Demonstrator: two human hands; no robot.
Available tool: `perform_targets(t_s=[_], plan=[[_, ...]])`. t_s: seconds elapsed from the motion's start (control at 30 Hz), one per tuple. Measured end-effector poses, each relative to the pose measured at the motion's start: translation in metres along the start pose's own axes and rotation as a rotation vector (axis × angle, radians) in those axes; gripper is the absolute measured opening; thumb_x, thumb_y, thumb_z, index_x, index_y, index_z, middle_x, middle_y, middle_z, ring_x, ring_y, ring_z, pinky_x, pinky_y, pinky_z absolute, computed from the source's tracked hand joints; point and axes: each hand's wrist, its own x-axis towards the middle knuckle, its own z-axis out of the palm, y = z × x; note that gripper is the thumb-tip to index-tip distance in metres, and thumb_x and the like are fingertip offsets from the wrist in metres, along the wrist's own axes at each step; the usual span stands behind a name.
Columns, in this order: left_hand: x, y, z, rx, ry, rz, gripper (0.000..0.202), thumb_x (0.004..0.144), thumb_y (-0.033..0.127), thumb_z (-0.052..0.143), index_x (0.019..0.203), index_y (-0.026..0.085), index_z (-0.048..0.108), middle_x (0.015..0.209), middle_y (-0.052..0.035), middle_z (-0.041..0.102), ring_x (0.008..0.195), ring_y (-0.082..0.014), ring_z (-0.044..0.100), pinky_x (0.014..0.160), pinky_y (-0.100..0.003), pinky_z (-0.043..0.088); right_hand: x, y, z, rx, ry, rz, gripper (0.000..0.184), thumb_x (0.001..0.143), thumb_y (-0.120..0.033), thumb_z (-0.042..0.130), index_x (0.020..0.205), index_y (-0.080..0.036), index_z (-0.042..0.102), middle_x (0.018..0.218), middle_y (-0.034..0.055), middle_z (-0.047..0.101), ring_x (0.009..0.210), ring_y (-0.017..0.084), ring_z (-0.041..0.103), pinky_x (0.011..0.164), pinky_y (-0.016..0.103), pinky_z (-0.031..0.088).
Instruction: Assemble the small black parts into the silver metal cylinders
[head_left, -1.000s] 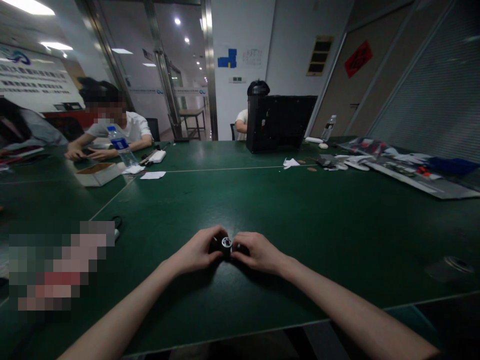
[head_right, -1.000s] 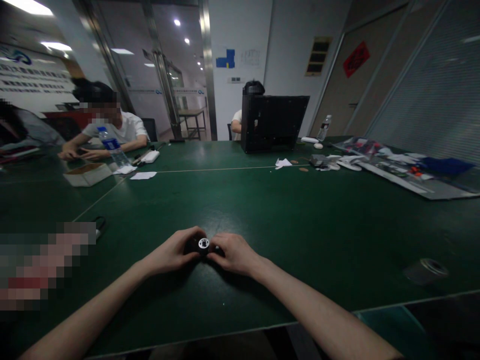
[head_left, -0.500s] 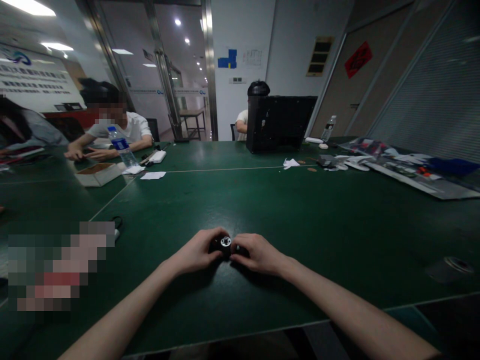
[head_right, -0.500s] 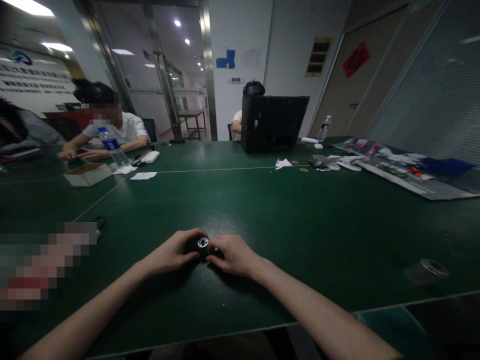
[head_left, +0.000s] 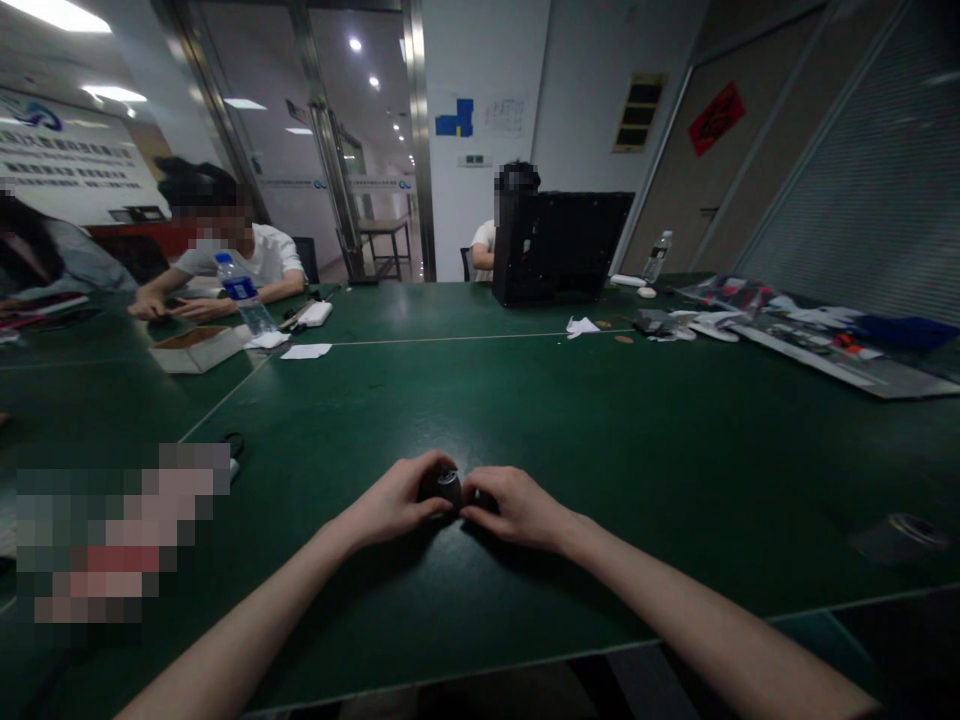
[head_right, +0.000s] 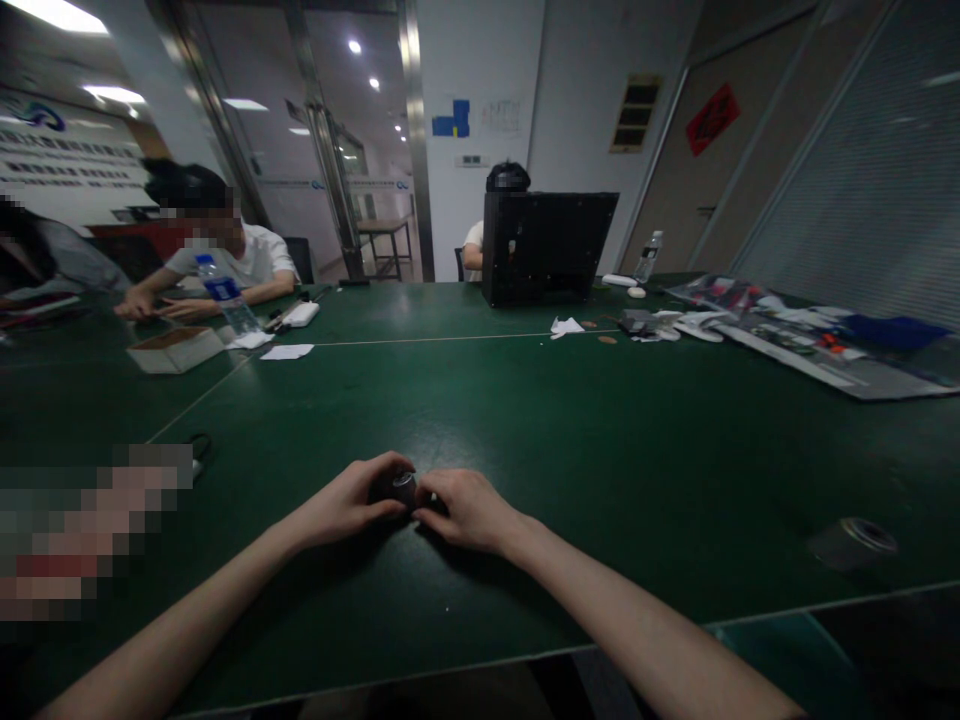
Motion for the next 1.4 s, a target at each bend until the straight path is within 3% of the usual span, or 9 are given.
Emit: perform_targets(t_s=[0.2,0.43,0.57,0.8,1.0,1.2,1.4], plan=[[-0.002,0.003,0.0,-0.022,0.014,-0.02,0.039,0.079,0.023,0.061,0.116,0.02,0.048,0.107,-0.0063,0.061,0.096,-0.0214,0.059,0.085,-0.034,0.046,0.0,0.001,0.0,-0.004,0.016,0.016,0.012,0.082,-0.024,0.058,0.091,-0.017,0.059,0.083,0.0023,0.062,0.07,0.012,0.054,0.064,0.023,0.039],[-0.001,0.0,0.002,0.001,0.014,0.007,0.041,0.078,0.017,0.059,0.116,0.019,0.045,0.101,-0.0061,0.061,0.087,-0.0194,0.059,0.075,-0.03,0.047,0.001,0.004,0.001,0.01,0.054,0.064,0.014,0.081,-0.02,0.058,0.095,-0.017,0.057,0.087,0.0034,0.063,0.073,0.013,0.055,0.066,0.024,0.041],[-0.001,-0.001,0.004,-0.061,-0.002,0.04,0.04,0.079,0.016,0.058,0.116,0.02,0.043,0.097,-0.0045,0.062,0.084,-0.0179,0.06,0.075,-0.03,0.047,0.001,0.005,0.001,0.045,0.102,0.061,0.025,0.082,-0.016,0.055,0.107,-0.017,0.055,0.096,0.0055,0.061,0.075,0.013,0.055,0.07,0.026,0.044],[0.001,-0.002,0.004,-0.153,-0.037,0.065,0.045,0.078,0.013,0.061,0.117,0.021,0.041,0.101,-0.0041,0.063,0.091,-0.0185,0.062,0.08,-0.031,0.049,0.0,0.007,0.002,0.121,0.1,-0.073,0.047,0.078,-0.019,0.06,0.124,-0.022,0.05,0.116,0.0079,0.052,0.093,0.017,0.055,0.082,0.031,0.045],[0.0,-0.002,0.005,-0.17,-0.044,0.069,0.047,0.079,0.011,0.06,0.12,0.023,0.041,0.105,-0.0038,0.064,0.097,-0.0186,0.062,0.086,-0.033,0.048,0.001,0.005,0.001,0.123,0.12,-0.044,0.032,0.081,-0.021,0.058,0.113,-0.021,0.055,0.111,0.0071,0.053,0.089,0.016,0.055,0.079,0.029,0.045],[0.001,-0.007,0.006,-0.112,-0.03,0.066,0.047,0.079,0.012,0.06,0.121,0.022,0.041,0.104,-0.005,0.065,0.096,-0.0191,0.062,0.086,-0.035,0.047,0.001,0.004,0.002,0.135,0.075,0.065,0.031,0.077,-0.025,0.064,0.104,-0.017,0.051,0.088,0.0024,0.059,0.07,0.012,0.053,0.064,0.025,0.042],[0.001,-0.006,0.006,-0.07,-0.019,0.077,0.043,0.079,0.013,0.062,0.118,0.021,0.045,0.107,-0.0052,0.063,0.1,-0.0192,0.06,0.088,-0.034,0.046,0.001,0.002,0.001,0.086,0.077,-0.007,0.034,0.077,-0.025,0.064,0.109,-0.019,0.053,0.102,0.0053,0.058,0.083,0.015,0.055,0.074,0.027,0.043]])
